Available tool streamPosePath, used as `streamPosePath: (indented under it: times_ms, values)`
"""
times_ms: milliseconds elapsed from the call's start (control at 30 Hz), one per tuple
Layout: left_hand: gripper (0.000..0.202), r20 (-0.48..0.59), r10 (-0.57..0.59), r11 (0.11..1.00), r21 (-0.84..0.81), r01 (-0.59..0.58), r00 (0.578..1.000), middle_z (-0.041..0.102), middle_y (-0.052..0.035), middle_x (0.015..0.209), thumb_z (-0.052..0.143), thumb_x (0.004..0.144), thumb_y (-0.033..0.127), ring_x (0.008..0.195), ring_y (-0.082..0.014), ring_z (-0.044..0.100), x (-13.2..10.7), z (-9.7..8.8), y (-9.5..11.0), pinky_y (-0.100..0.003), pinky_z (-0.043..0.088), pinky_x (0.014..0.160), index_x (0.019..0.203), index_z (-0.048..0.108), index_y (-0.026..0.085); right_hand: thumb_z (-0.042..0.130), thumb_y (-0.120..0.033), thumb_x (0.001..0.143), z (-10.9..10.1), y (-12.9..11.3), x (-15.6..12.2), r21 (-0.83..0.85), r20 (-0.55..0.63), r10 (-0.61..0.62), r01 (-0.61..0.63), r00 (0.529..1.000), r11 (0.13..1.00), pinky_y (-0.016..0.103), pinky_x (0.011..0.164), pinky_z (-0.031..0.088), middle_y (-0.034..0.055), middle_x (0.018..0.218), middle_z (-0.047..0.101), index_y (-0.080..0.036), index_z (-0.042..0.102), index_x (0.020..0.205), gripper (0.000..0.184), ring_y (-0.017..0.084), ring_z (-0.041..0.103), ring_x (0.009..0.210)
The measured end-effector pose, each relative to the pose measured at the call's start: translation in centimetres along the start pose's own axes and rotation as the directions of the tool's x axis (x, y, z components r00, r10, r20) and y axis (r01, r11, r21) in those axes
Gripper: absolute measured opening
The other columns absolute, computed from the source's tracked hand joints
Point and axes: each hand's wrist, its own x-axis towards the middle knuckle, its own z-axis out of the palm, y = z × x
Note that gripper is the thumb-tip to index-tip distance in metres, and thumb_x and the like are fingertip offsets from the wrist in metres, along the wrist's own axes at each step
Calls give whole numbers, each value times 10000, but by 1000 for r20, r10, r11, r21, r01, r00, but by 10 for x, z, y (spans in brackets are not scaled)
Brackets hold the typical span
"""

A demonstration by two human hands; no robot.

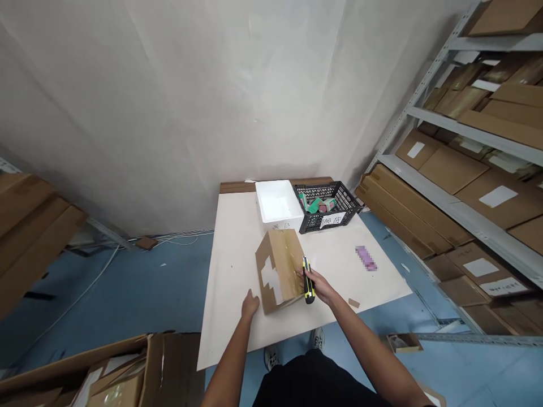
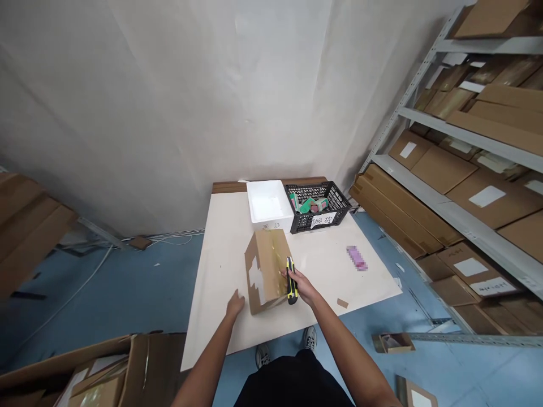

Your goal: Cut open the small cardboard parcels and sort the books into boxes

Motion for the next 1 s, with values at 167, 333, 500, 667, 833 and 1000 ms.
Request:
streamPosePath:
  times_ms: [167,333,500,667,833,1000]
  values:
    - [640,-121,144,975,-150,-161,982,410,-56,1705,352,1029,297,1461,-180,531,31,-72,-2,-324,448,1190,1668,337,252,776,-593,866,23,5,-2,3,62,30,-31,998,1000,448,973,598,121,1346,718,-269,681,1184,464,310,690,1256]
    - [840,-3,431,902,-24,-431,903,176,-12,1790,613,913,361,1609,-264,296,50,-128,27,-380,387,1240,1689,295,295,728,-652,875,31,0,8,-120,1,15,-15,1000,993,403,809,631,113,1201,748,-262,634,1121,470,292,750,1072]
    - [1386,262,459,850,150,-505,849,124,-93,1792,915,526,625,1647,-389,89,65,-141,55,-490,219,1304,1697,253,292,674,-601,884,25,-3,15,-294,-91,-32,4,995,956,310,648,582,48,1059,744,-259,579,1061,397,197,746,756]
    - [1480,248,406,837,285,-467,880,101,-171,1782,908,457,723,1638,-425,-82,66,-123,75,-619,75,1297,1693,250,241,660,-359,809,12,-2,14,-436,-172,-92,7,981,900,301,558,545,-11,966,712,-279,531,1302,515,149,634,532]
    - [1392,160,369,859,317,-402,915,34,-201,1780,770,629,825,1644,-415,-53,31,-72,103,-607,116,1302,1707,193,160,604,-282,862,22,-15,36,-681,-161,-261,85,952,727,343,805,601,49,1195,733,-304,448,1535,691,228,748,871]
    - [1387,166,309,877,331,-348,936,42,-213,1780,669,657,903,1637,-445,-73,0,-30,131,-637,168,1281,1706,191,132,523,-174,928,56,-45,92,-882,87,-357,239,930,406,399,1141,461,79,1516,601,-267,456,1552,634,260,578,1360]
